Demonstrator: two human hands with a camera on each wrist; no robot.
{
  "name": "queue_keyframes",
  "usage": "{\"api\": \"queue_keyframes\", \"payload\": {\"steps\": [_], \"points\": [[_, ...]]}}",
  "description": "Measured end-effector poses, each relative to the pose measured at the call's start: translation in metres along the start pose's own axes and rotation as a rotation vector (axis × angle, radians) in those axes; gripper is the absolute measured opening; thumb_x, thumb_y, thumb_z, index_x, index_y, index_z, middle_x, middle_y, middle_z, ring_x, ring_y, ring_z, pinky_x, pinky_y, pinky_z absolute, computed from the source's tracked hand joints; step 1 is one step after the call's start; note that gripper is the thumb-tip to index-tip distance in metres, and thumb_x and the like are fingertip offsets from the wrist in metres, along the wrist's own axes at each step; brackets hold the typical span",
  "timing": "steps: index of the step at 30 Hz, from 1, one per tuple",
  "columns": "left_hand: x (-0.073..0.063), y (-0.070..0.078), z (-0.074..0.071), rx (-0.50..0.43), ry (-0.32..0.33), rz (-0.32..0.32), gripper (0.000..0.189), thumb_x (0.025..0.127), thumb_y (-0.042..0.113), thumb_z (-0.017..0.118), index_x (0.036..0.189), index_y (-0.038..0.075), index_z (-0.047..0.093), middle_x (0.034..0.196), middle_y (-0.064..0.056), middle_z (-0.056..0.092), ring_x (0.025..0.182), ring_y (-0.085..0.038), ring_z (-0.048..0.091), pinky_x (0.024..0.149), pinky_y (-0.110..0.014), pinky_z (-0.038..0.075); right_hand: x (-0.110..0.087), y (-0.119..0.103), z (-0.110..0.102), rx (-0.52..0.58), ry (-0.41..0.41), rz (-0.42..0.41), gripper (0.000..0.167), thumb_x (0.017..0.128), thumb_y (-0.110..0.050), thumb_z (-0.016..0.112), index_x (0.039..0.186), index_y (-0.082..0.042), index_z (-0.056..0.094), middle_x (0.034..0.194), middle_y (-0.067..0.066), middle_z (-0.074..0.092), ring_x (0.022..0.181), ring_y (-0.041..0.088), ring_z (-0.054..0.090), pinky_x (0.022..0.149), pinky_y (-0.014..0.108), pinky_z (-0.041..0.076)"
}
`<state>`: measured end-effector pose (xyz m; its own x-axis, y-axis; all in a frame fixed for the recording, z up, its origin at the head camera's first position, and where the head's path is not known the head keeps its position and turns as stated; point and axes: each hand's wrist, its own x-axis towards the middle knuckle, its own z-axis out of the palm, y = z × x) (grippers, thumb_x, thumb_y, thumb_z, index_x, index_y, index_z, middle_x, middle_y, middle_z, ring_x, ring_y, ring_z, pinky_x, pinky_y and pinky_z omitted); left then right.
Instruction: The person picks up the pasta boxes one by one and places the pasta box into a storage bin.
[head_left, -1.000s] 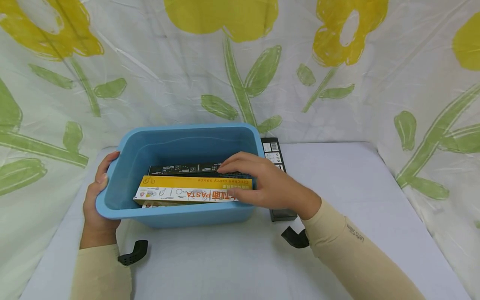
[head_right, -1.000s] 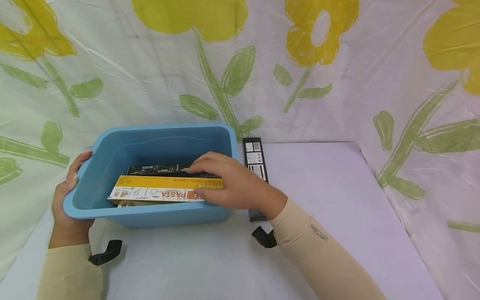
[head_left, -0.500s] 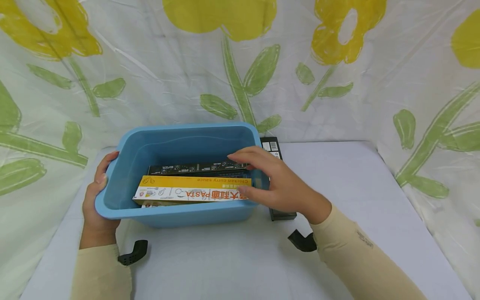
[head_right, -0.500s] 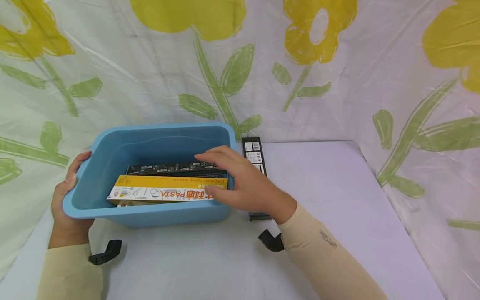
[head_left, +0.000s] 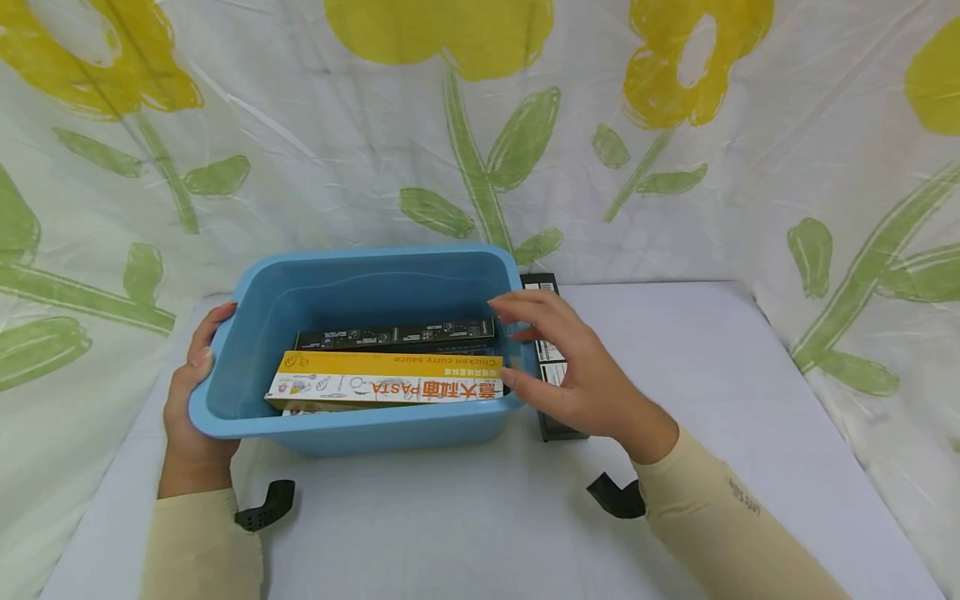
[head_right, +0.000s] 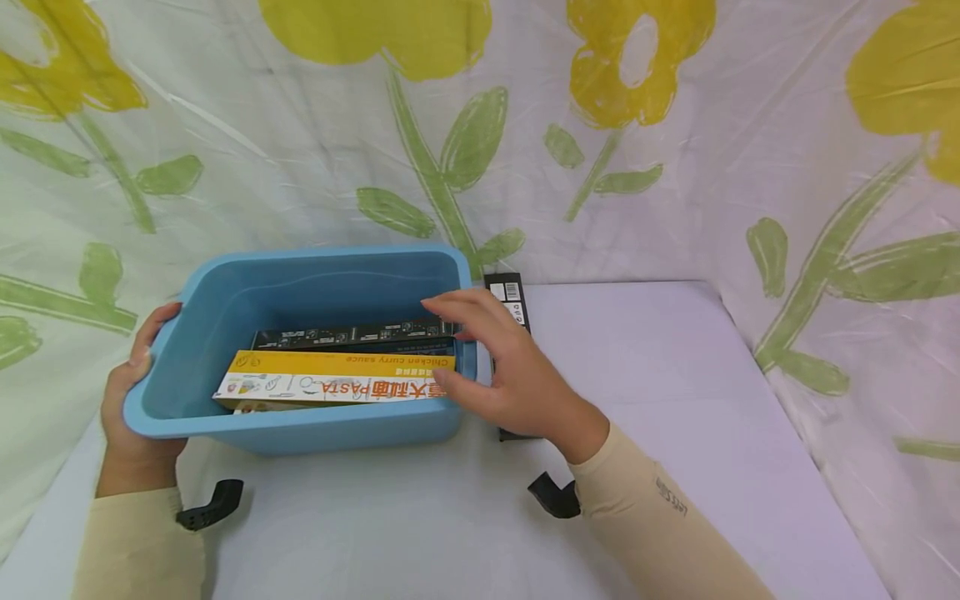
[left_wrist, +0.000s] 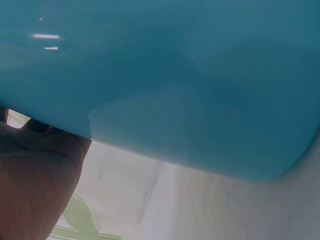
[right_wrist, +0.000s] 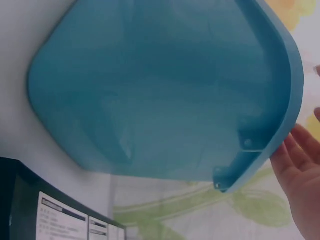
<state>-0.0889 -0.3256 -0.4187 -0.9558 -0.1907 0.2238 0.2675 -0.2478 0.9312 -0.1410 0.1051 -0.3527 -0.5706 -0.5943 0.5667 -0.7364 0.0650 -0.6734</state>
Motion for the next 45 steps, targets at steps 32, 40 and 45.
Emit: {"api": "queue_keyframes", "payload": {"steps": [32, 40, 45], "points": [[0.0, -0.001, -0.001, -0.015, -0.016, 0.005, 0.064, 0.104, 0.028, 0.036, 0.167, 0.019, 0.041, 0.169, -0.011, 0.036, 0.145, -0.032, 0.042, 0.103, -0.037, 0.053, -0.046, 0.016, -0.007, -0.068, 0.189, 0.143, 0.075, 0.092, 0.004, 0.075, 0.162, -0.007, 0.049, 0.156, 0.014, 0.052, 0.134, 0.039, 0.053, 0.104, 0.046, 0.051], [0.0, 0.0, -0.001, -0.003, -0.021, 0.005, 0.064, 0.105, 0.029, 0.035, 0.168, 0.02, 0.041, 0.171, -0.011, 0.035, 0.146, -0.032, 0.042, 0.105, -0.037, 0.051, -0.058, 0.021, -0.003, -0.101, 0.204, 0.221, 0.075, 0.094, 0.0, 0.076, 0.162, -0.01, 0.048, 0.158, 0.007, 0.05, 0.136, 0.034, 0.052, 0.105, 0.047, 0.05], [0.0, 0.0, -0.002, -0.015, -0.024, 0.006, 0.064, 0.105, 0.029, 0.036, 0.168, 0.019, 0.041, 0.171, -0.011, 0.034, 0.145, -0.032, 0.043, 0.104, -0.038, 0.052, -0.065, 0.025, 0.001, -0.112, 0.219, 0.282, 0.074, 0.094, -0.003, 0.077, 0.162, -0.013, 0.048, 0.155, 0.009, 0.05, 0.137, 0.033, 0.051, 0.104, 0.055, 0.05]]}}
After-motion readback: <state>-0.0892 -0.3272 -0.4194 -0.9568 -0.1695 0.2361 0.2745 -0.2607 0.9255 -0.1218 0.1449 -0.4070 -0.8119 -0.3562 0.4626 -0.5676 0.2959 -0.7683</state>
